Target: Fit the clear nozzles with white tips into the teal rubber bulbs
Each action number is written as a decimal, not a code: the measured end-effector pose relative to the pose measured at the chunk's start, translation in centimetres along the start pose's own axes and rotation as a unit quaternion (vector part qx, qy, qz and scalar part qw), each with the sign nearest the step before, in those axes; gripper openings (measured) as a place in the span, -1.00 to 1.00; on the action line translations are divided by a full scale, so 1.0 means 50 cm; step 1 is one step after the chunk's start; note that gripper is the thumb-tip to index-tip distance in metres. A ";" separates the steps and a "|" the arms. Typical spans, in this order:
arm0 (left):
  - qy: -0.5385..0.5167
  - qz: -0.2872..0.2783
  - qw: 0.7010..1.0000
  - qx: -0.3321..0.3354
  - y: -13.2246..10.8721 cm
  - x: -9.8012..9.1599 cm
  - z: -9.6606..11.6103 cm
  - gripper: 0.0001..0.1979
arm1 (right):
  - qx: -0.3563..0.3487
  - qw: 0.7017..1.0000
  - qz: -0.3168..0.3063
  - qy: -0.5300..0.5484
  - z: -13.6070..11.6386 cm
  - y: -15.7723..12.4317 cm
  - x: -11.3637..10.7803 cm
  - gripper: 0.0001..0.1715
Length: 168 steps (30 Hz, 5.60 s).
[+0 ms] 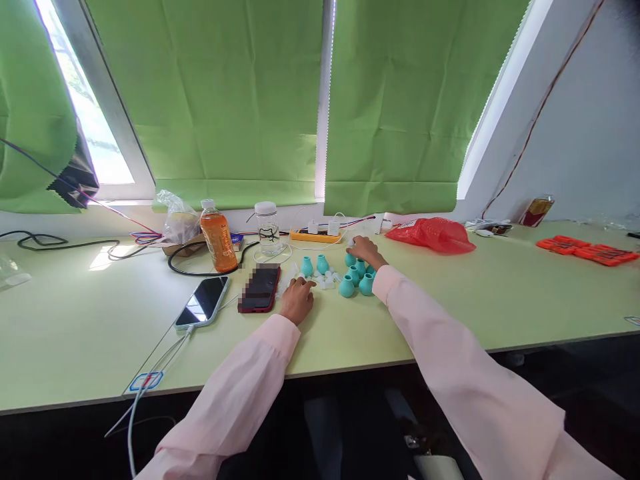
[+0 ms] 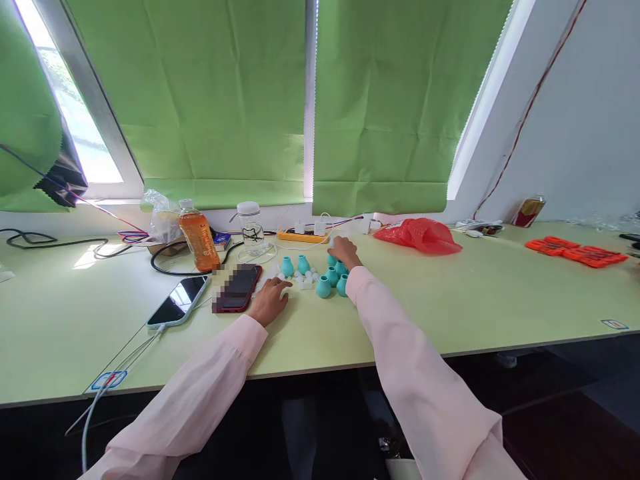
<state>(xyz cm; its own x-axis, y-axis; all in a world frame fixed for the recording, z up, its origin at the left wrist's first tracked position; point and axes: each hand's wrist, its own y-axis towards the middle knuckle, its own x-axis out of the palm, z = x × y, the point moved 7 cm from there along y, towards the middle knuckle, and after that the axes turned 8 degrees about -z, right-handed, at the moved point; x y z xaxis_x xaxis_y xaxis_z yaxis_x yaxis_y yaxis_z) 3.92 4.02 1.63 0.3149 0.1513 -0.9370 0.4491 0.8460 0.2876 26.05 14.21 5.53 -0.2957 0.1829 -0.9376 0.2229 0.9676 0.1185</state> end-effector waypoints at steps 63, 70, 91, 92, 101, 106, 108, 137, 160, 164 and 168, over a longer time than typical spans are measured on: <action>-0.253 0.119 0.958 -0.065 0.043 -0.059 -0.031 -0.87 | -0.296 0.887 0.101 0.339 -0.145 -0.226 0.018 -0.72; -0.441 0.131 0.883 -0.090 0.039 -0.060 -0.085 -0.71 | -0.339 0.870 0.043 0.355 -0.171 -0.242 0.040 -0.74; -0.545 0.018 0.830 -0.115 0.048 -0.015 -0.090 -0.78 | -0.292 0.828 -0.003 0.479 -0.175 -0.234 0.077 -0.66; -0.553 0.014 0.825 -0.119 0.047 -0.014 -0.090 -0.77 | -0.292 0.826 -0.005 0.482 -0.175 -0.235 0.077 -0.66; -0.641 -0.073 0.750 -0.144 0.039 0.013 -0.073 -0.73 | -0.297 0.819 -0.007 0.491 -0.175 -0.235 0.081 -0.70; -0.663 -0.064 0.731 -0.145 0.039 0.017 -0.072 -0.79 | -0.291 0.818 -0.008 0.496 -0.176 -0.237 0.088 -0.65; -0.667 -0.058 0.728 -0.147 0.040 0.018 -0.073 -0.81 | -0.289 0.817 -0.010 0.499 -0.176 -0.236 0.090 -0.63; -0.728 -0.044 0.672 -0.132 0.042 0.024 -0.068 -0.73 | -0.308 0.826 0.019 0.471 -0.178 -0.232 0.071 -0.58; -0.755 -0.021 0.640 -0.141 0.045 0.024 -0.070 -0.82 | -0.181 0.977 0.073 0.091 -0.105 -0.240 0.037 -0.76; -0.770 -0.038 0.625 -0.121 0.045 0.023 -0.060 -0.78 | -0.216 0.965 0.045 0.142 -0.132 -0.250 0.036 -0.55; -0.775 -0.061 0.621 -0.101 0.047 0.024 -0.054 -0.76 | -0.252 0.948 -0.013 0.193 -0.149 -0.255 0.059 -0.48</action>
<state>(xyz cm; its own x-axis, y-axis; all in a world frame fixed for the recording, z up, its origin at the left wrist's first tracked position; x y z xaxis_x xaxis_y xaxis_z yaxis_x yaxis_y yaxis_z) 3.08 7.58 0.65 0.7863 -0.4614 0.4109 0.4838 0.8734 0.0549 15.42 3.72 3.70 -0.6349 0.1135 -0.7642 -0.2330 0.9150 0.3295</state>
